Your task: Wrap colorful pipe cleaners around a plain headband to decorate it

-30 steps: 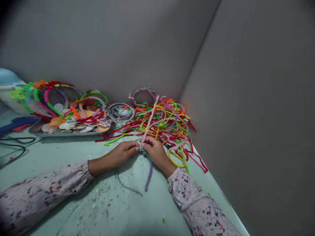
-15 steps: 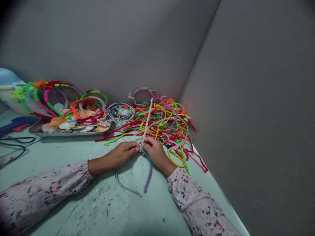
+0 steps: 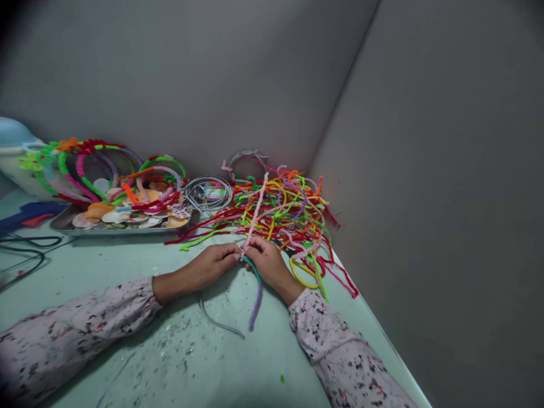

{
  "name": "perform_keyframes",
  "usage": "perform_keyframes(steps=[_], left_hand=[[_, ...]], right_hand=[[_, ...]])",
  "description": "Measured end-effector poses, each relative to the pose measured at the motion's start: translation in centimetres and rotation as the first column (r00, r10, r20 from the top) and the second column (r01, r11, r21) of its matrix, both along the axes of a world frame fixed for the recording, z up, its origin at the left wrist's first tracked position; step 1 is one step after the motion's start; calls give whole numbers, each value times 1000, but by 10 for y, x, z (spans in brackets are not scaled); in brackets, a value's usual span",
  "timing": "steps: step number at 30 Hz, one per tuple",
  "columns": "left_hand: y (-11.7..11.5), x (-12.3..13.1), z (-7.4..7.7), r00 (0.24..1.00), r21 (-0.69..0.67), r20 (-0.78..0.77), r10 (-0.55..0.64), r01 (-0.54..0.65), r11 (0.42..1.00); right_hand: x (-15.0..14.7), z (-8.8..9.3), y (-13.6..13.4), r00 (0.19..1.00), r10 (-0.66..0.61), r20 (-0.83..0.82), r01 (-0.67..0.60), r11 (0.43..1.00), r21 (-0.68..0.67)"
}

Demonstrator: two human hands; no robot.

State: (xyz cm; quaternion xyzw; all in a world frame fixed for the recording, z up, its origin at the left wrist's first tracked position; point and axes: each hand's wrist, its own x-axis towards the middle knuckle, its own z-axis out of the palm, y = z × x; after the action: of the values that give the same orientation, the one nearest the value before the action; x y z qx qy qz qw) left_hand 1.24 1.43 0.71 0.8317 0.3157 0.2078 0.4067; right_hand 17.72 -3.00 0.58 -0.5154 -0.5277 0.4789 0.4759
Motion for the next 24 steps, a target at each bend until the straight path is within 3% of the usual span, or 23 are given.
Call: perform_keyframes(steps=[24], left_hand=[[0,-1,0,1000,-3,16,3,-3,1000]], right_hand=[[1,0,-1,999,45,-27,-45,999,20]])
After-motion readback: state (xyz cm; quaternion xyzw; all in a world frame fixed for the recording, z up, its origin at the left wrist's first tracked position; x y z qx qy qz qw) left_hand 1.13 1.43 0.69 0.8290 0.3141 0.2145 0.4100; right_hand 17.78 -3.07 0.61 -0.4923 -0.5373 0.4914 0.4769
